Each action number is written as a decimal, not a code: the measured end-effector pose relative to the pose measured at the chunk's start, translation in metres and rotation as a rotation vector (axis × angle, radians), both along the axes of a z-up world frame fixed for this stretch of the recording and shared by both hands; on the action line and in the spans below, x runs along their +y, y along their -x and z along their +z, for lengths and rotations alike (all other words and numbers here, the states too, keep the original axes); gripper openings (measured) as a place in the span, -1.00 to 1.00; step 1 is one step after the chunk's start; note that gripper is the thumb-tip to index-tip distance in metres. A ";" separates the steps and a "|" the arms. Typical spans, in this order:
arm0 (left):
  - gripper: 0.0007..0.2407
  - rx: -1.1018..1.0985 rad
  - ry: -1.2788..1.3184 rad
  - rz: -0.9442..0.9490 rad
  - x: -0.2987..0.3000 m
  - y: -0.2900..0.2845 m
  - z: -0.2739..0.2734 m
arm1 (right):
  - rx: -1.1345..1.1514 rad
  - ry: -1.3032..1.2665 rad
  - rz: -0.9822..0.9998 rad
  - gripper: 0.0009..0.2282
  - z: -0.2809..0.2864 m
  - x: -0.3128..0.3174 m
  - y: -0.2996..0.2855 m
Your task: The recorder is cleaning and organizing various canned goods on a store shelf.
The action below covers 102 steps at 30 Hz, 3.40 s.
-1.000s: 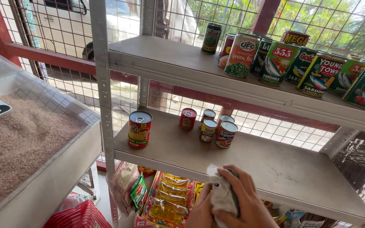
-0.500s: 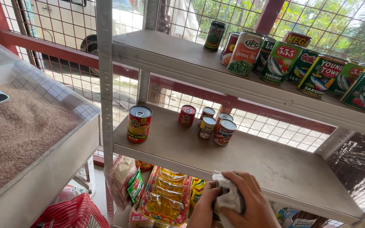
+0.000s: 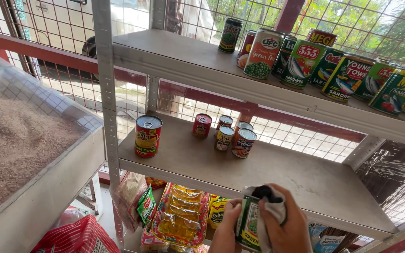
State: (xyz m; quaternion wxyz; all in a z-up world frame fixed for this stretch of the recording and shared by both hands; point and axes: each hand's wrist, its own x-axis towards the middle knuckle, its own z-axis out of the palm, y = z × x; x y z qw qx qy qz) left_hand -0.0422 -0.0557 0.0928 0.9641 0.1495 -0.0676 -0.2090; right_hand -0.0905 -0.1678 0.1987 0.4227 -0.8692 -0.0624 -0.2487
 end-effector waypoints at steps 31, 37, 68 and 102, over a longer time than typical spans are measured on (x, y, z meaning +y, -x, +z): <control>-0.56 0.072 -0.293 -0.033 0.026 0.009 0.031 | -0.319 0.069 0.062 -0.57 -0.023 0.004 0.000; -0.54 -0.056 -0.270 0.070 0.019 0.000 0.010 | -0.498 0.579 0.073 -0.37 -0.019 0.007 0.002; -0.69 -0.346 -0.190 0.067 0.013 0.021 0.024 | -0.014 0.189 -0.134 -0.72 0.013 0.006 0.010; -0.58 0.060 0.032 -0.010 0.016 0.003 0.013 | -0.125 0.145 0.480 -0.59 0.008 0.011 0.011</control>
